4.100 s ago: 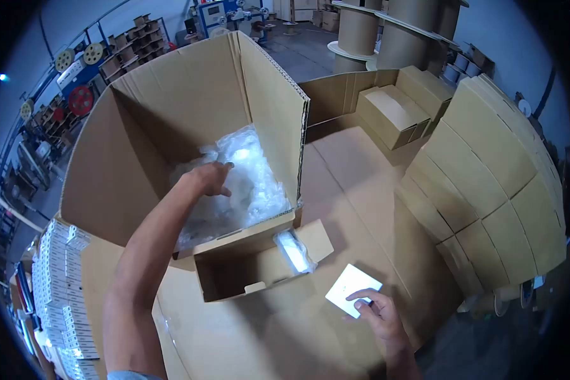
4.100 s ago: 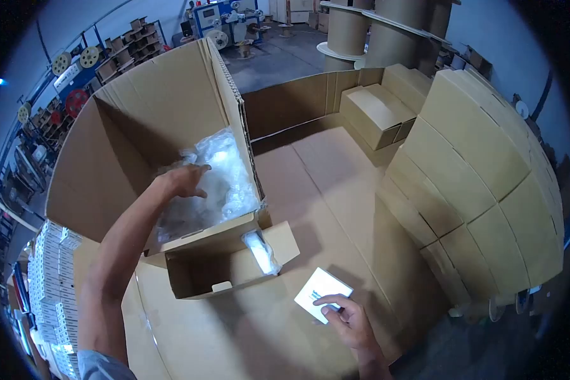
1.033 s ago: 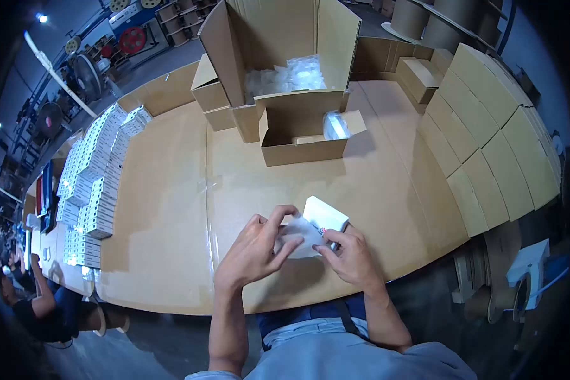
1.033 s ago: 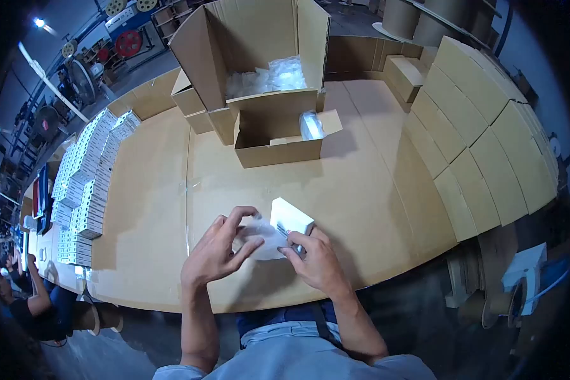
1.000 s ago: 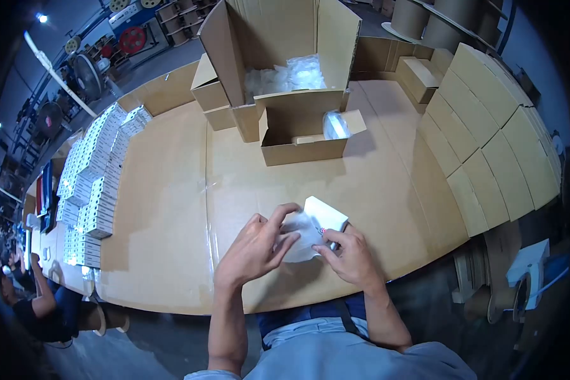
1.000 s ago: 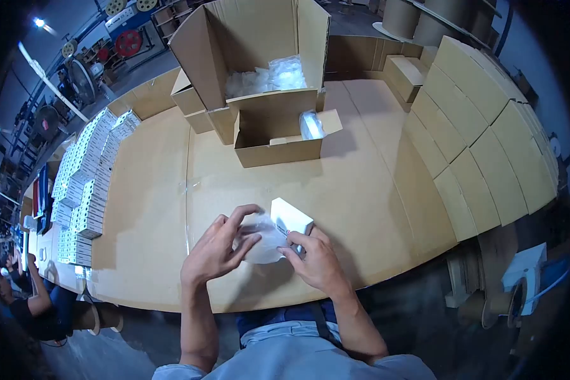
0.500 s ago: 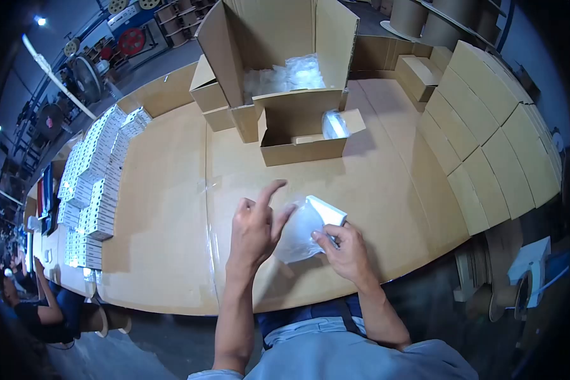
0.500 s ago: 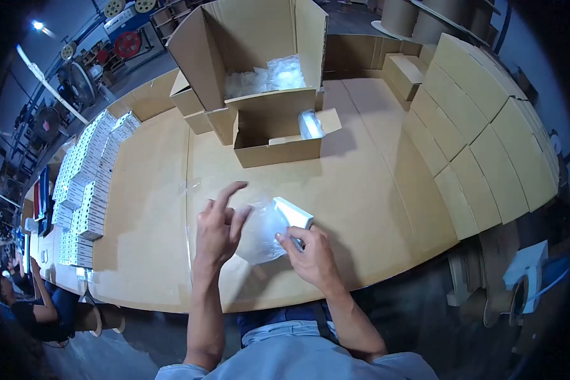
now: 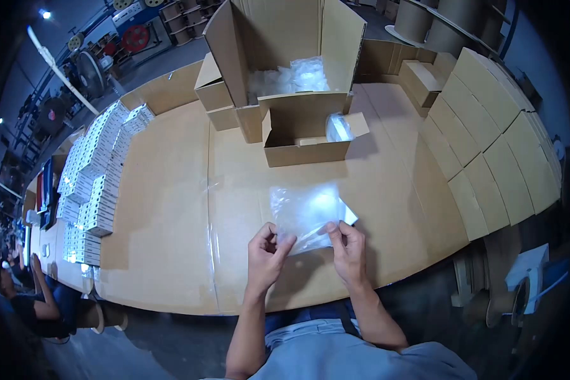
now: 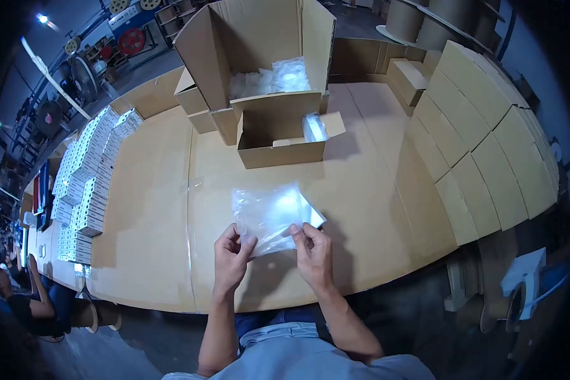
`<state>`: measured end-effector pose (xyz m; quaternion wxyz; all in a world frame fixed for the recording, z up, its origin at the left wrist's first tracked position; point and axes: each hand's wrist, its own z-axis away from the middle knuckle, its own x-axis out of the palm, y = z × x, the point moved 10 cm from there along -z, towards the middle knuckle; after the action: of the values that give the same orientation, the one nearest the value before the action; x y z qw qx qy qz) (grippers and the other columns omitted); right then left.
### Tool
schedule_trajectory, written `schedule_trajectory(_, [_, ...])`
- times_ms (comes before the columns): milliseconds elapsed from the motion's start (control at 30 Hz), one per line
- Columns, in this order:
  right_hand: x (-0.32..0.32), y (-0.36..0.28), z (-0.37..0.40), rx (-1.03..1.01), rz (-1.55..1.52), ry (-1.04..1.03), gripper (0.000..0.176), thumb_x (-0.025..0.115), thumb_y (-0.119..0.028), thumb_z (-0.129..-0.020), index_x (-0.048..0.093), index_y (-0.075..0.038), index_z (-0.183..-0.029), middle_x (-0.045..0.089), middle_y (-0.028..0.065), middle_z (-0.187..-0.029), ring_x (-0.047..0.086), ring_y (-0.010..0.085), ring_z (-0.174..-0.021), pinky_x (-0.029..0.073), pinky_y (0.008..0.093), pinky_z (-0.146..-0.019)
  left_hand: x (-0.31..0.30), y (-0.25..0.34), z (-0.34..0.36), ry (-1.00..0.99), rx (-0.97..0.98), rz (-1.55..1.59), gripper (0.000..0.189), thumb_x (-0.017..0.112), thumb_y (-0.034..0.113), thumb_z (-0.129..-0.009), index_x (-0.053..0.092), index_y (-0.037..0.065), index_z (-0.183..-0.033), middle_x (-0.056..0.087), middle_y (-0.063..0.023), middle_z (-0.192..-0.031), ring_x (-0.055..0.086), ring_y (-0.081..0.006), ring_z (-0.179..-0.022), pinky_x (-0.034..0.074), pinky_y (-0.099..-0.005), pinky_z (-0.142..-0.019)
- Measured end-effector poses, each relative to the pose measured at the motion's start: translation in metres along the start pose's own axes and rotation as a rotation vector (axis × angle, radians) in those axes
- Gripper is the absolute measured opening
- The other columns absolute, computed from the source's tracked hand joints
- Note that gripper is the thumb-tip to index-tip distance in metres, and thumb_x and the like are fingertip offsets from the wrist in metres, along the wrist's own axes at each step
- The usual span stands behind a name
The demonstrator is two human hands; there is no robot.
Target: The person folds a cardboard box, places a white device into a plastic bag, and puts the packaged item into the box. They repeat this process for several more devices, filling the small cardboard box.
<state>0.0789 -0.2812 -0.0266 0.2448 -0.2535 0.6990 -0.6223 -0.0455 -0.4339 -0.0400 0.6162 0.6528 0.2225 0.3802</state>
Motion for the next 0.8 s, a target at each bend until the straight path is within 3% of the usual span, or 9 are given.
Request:
schedule_trajectory(67, [-0.001,-0.002,0.001,-0.046,-0.011,0.009,0.034,0.063,-0.028,-0.102,0.068,0.003,-0.089,0.054,0.0019,-0.072,0.044,0.0086,-0.067,0.037,0.0277,-0.058,-0.001,0.009,0.0,-0.042,0.085,-0.087,0.038,0.084,0.007,-0.082,0.054,0.005,-0.104,0.053,0.0044,-0.081,0.042,0.0002,-0.069,0.033,-0.0202,-0.059])
schedule_trajectory(100, [-0.001,0.002,0.0,-0.072,0.017,-0.001,0.034,0.064,-0.028,-0.102,0.068,0.003,-0.089,0.056,0.0033,-0.075,0.045,0.0096,-0.067,0.038,0.0275,-0.059,0.001,0.016,-0.003,-0.062,0.111,-0.022,0.046,0.087,0.009,-0.078,0.055,0.002,-0.111,0.059,0.0017,-0.082,0.053,-0.004,-0.074,0.043,-0.0222,-0.064])
schedule_trajectory(233, [0.005,-0.006,0.006,-0.075,0.377,-0.14,0.027,0.066,-0.022,-0.099,0.069,0.004,-0.095,0.064,0.0111,-0.088,0.057,0.0172,-0.077,0.046,0.0289,-0.069,0.011,0.034,-0.01,-0.078,0.081,-0.202,0.048,0.088,0.01,-0.077,0.062,-0.004,-0.116,0.071,-0.0097,-0.1,0.067,-0.0166,-0.094,0.054,-0.0307,-0.086])
schedule_trajectory(333, [0.011,-0.014,0.009,-0.166,0.283,-0.207,0.021,0.066,-0.016,-0.096,0.07,0.004,-0.102,0.066,0.0172,-0.098,0.063,0.0255,-0.091,0.049,0.0336,-0.081,0.017,0.03,-0.01,-0.102,0.107,-0.268,0.037,0.087,0.009,-0.078,0.067,-0.004,-0.107,0.072,-0.0093,-0.101,0.067,-0.0156,-0.093,0.054,-0.0305,-0.084])
schedule_trajectory(500, [-0.032,-0.024,-0.013,-0.131,0.012,-0.13,0.029,0.046,-0.011,-0.102,0.068,0.001,-0.116,0.067,0.0113,-0.118,0.059,0.0196,-0.113,0.044,0.0326,-0.099,0.012,0.044,0.006,-0.041,0.296,-0.532,0.031,0.086,0.009,-0.079,0.068,-0.002,-0.102,0.076,-0.0127,-0.088,0.075,-0.0201,-0.085,0.058,-0.0319,-0.075])
schedule_trajectory(533, [-0.04,-0.039,-0.018,-0.236,0.124,-0.117,0.032,0.049,-0.009,-0.102,0.059,0.0,-0.131,0.062,0.0131,-0.127,0.058,0.0188,-0.114,0.044,0.0307,-0.1,0.013,0.047,0.007,-0.053,0.304,-0.535,0.031,0.085,0.008,-0.079,0.068,-0.001,-0.102,0.076,-0.0127,-0.089,0.075,-0.0204,-0.085,0.058,-0.0319,-0.075])
schedule_trajectory(600, [-0.047,-0.065,-0.024,-0.366,-0.129,-0.048,0.052,0.058,-0.002,-0.098,0.039,-0.003,-0.146,0.056,0.0147,-0.128,0.057,0.0197,-0.114,0.045,0.0311,-0.1,0.019,0.053,0.012,-0.082,0.316,-0.542,0.03,0.085,0.008,-0.079,0.068,0.0,-0.101,0.076,-0.0128,-0.09,0.075,-0.0209,-0.086,0.058,-0.0317,-0.075])
schedule_trajectory(700, [-0.047,-0.099,-0.029,-0.478,-0.267,-0.071,0.069,0.069,0.005,-0.09,0.028,-0.007,-0.144,0.052,0.0121,-0.121,0.056,0.0186,-0.111,0.047,0.0312,-0.098,0.021,0.053,0.015,-0.083,0.328,-0.537,0.029,0.085,0.008,-0.079,0.068,0.0,-0.101,0.076,-0.0124,-0.09,0.075,-0.0215,-0.085,0.059,-0.0326,-0.075])
schedule_trajectory(800, [-0.036,-0.11,-0.027,-0.502,-0.326,-0.059,0.064,0.075,0.006,-0.086,0.033,-0.008,-0.131,0.05,0.0078,-0.11,0.055,0.0156,-0.104,0.048,0.0306,-0.094,0.022,0.051,0.015,-0.074,0.327,-0.538,0.03,0.085,0.007,-0.078,0.068,0.001,-0.101,0.076,-0.0124,-0.09,0.075,-0.022,-0.085,0.059,-0.0334,-0.074])
